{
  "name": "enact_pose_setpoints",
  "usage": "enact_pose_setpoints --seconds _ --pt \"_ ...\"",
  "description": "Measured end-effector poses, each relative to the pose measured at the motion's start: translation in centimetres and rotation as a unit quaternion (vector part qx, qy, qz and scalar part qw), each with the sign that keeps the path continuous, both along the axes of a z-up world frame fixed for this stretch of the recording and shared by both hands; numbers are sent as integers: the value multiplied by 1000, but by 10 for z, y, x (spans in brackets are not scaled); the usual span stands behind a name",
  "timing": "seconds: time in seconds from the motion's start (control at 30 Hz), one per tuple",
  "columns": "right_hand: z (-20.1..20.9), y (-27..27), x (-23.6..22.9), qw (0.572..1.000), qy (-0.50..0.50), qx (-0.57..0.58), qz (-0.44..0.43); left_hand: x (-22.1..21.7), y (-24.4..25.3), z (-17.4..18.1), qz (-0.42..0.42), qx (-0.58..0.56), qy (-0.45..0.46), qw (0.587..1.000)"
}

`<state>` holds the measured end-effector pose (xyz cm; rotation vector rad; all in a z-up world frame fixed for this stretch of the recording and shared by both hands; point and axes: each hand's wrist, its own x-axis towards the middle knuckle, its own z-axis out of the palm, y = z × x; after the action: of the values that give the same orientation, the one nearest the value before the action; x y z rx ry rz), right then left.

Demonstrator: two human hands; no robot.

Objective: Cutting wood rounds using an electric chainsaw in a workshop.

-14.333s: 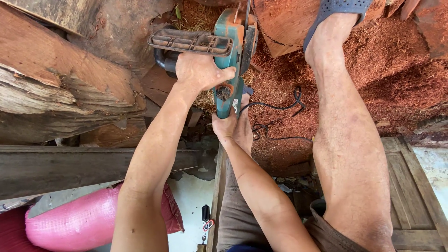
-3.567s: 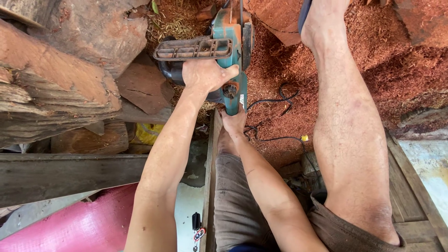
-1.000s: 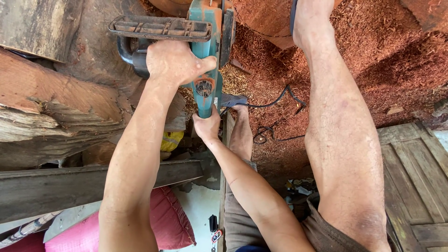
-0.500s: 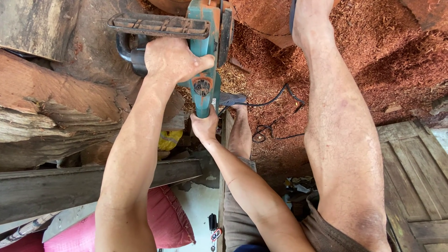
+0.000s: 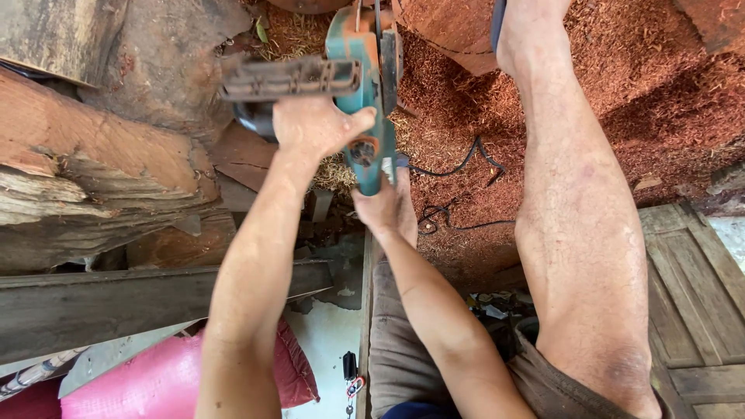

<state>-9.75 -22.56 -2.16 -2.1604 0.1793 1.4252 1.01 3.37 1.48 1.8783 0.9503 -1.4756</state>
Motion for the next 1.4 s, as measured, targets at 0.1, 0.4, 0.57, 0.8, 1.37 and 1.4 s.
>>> enact_pose_setpoints --seconds 0.1,0.4,0.57,0.8,1.37,1.4 --pt "-7 -34 26 1000 11 -15 24 -16 -33 -2 75 31 -43 996" --pt "-2 -101 75 984 -78 -41 153 -21 -92 -12 184 -5 -34 982" --pt "-5 -115 81 981 -86 -38 169 -8 -90 1 220 -27 -48 974" --pt "-7 -116 84 982 -65 -61 168 -6 -91 -3 225 -18 -60 972" --pt "-9 -108 82 979 -33 -95 178 0 -80 -2 199 -71 -6 977" --pt "-10 -107 82 979 -45 -91 178 2 -77 0 182 -114 44 976"
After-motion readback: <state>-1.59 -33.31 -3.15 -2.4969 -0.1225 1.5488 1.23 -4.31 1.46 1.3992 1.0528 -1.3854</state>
